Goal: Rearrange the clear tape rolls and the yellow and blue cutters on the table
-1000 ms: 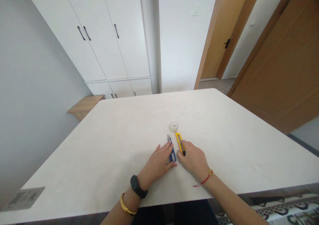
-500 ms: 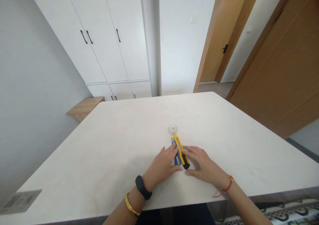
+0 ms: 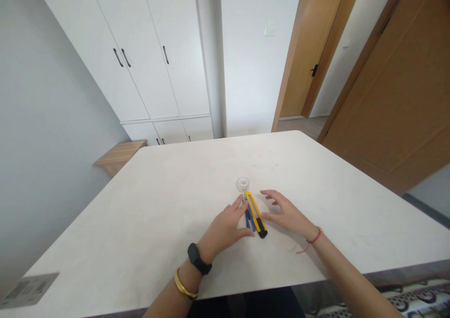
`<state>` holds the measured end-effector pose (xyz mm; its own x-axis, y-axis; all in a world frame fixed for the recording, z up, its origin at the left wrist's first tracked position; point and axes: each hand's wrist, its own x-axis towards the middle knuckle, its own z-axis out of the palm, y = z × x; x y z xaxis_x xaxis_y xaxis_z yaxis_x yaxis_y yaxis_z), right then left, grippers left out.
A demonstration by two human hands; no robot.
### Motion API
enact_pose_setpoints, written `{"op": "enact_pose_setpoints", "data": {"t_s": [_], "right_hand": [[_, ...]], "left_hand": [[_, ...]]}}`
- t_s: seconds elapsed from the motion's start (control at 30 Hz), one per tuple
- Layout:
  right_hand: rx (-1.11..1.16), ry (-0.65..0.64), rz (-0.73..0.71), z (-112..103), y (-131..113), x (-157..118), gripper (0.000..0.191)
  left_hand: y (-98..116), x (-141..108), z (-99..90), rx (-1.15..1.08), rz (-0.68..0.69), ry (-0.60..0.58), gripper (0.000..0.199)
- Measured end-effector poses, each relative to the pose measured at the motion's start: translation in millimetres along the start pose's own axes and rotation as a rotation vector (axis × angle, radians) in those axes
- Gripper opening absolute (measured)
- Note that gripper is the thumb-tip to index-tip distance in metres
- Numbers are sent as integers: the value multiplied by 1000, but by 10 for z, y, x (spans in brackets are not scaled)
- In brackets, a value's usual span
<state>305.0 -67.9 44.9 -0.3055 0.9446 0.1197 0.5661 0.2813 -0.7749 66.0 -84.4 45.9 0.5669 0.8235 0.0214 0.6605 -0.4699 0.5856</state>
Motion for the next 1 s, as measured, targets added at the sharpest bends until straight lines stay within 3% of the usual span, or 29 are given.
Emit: {"op": "enact_pose_setpoints", "data": {"t_s": [0.13, 0.23, 0.4, 0.53, 0.8, 1.0], "right_hand": [[119, 99, 114, 46, 90, 429, 49], [118, 140, 153, 179, 160, 688, 50], [-12, 160, 83, 390, 228, 871, 63], [-88, 198, 35, 465, 240, 911, 61], [-185, 230, 50, 533, 175, 938, 48], [-282, 264, 96, 358, 263, 1118, 42]], "left_hand": [[-214, 52, -263, -136, -90, 257, 52], [-488, 104, -452, -376, -199, 480, 36], [-981, 103, -542, -761, -373, 713, 43], [-1174, 62, -470, -881, -449, 795, 48], [-1237, 68, -395, -913, -453, 810, 44], [-1294, 62, -367, -960, -452, 830, 41]]}}
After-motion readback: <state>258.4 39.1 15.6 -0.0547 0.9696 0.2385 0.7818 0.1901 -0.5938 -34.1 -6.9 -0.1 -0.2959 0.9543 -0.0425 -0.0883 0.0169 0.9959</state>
